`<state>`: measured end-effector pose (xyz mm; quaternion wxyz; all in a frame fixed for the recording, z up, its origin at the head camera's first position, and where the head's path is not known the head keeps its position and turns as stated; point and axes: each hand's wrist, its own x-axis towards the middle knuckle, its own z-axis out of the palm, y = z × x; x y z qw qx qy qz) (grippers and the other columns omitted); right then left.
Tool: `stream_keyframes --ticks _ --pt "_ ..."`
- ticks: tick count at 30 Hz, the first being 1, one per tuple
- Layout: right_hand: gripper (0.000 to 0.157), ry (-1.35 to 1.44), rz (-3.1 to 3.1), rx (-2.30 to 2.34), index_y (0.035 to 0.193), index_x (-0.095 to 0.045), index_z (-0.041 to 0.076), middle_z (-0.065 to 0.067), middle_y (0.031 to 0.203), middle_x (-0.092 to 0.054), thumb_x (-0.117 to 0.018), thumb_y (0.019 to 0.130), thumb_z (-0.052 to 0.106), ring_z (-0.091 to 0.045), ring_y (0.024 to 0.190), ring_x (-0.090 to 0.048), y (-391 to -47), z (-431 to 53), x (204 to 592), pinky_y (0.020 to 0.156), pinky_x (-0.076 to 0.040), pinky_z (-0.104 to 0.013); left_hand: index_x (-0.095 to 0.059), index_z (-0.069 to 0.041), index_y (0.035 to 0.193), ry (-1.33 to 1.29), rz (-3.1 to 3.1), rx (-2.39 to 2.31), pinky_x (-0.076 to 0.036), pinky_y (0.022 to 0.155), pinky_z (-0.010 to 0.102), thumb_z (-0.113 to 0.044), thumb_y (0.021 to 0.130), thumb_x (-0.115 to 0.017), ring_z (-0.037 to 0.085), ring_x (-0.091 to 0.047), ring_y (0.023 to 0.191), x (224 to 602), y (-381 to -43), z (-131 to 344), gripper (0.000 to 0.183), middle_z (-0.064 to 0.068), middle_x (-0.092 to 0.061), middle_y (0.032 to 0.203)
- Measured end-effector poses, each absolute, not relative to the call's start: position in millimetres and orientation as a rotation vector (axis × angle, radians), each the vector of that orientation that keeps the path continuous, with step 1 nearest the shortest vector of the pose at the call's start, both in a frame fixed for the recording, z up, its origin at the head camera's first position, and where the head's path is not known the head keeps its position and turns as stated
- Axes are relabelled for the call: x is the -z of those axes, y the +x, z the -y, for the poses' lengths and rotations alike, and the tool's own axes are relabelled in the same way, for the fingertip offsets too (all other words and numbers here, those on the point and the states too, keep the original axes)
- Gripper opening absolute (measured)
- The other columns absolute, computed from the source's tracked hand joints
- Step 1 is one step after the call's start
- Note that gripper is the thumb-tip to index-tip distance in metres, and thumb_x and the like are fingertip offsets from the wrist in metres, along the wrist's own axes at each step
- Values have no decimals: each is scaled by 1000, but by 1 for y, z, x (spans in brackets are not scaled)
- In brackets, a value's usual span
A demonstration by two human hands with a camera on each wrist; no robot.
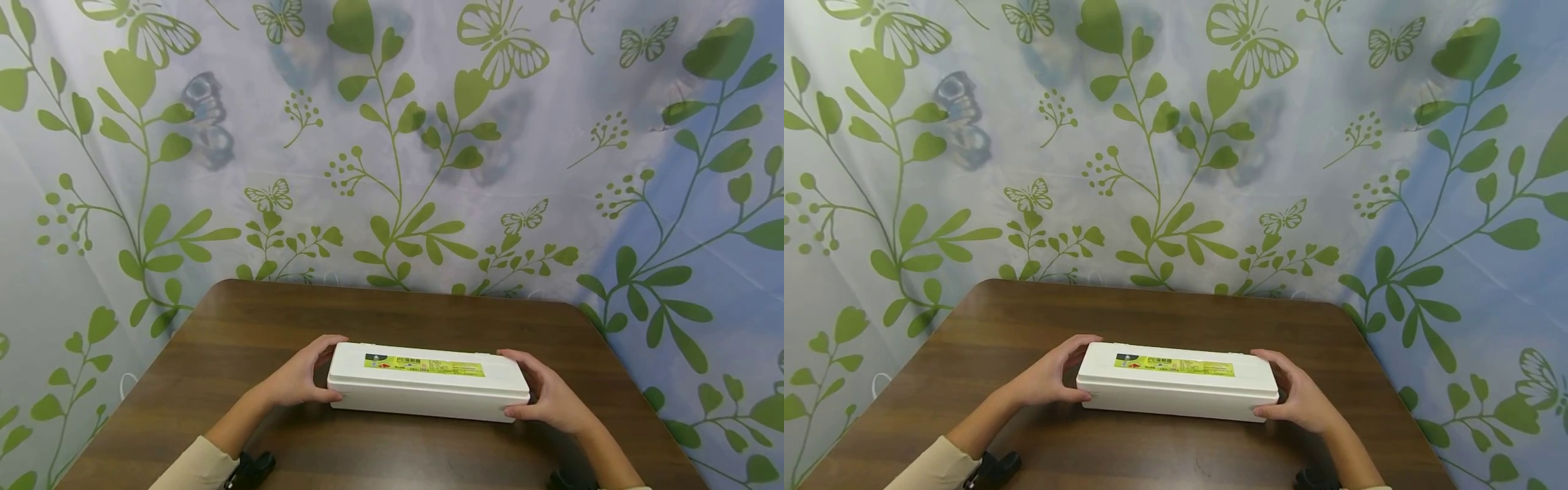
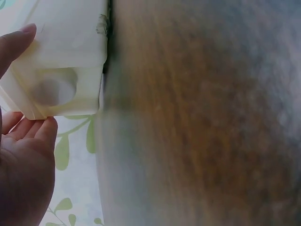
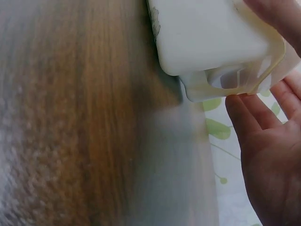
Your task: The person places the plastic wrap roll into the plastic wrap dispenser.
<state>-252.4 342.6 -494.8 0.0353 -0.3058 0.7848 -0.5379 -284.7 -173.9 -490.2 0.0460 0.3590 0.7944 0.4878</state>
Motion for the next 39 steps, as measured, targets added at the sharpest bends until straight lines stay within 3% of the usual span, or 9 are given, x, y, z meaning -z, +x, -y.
stream_keyframes --ticks 7,13,20,24,29,39 --pt "95 -883 -2435 1639 155 -33 7 -21 141 -48 -85 77 -4 -12 112 -61 -252 -340 495 78 -61 -36 -39 -8 149 1090 -2405 -1499 -36 117 49 -22 74 -94 29 -48 139 491 -285 175 95 8 -48 147" --pt "94 -837 -2477 1622 155 -33 4 -23 139 -48 -85 77 -2 -12 111 -61 -252 -339 496 80 -61 -33 -38 -1 149 1084 -2394 -1500 -37 117 47 -20 74 -94 29 -48 138 493 -284 174 95 9 -47 147" --pt "91 -813 -2473 1646 153 -36 5 -20 137 -49 -85 77 -2 -12 108 -62 -251 -338 497 78 -61 -35 -41 -7 147 1077 -2413 -1492 -39 117 41 -20 74 -94 24 -50 135 493 -284 174 91 7 -49 144" --pt "91 -819 -2459 1676 153 -36 6 -20 137 -48 -85 77 -4 -13 105 -62 -250 -337 497 61 -62 -40 -43 -8 145 1088 -2445 -1484 -42 116 34 -17 74 -93 23 -53 132 491 -284 173 87 6 -52 141" --pt "91 -822 -2470 1702 153 -37 6 -21 134 -49 -85 76 -5 -14 100 -64 -249 -336 499 46 -57 -41 -45 -8 143 1106 -2471 -1476 -45 114 36 -15 73 -93 22 -55 129 490 -285 172 85 5 -54 139" --pt "91 -830 -2593 1669 148 -45 7 -20 135 -55 -92 71 0 -13 102 -67 -248 -336 501 70 -62 -35 -49 -8 140 1066 -2531 -1474 -48 110 39 -12 69 -94 22 -59 127 492 -283 169 84 6 -57 137"
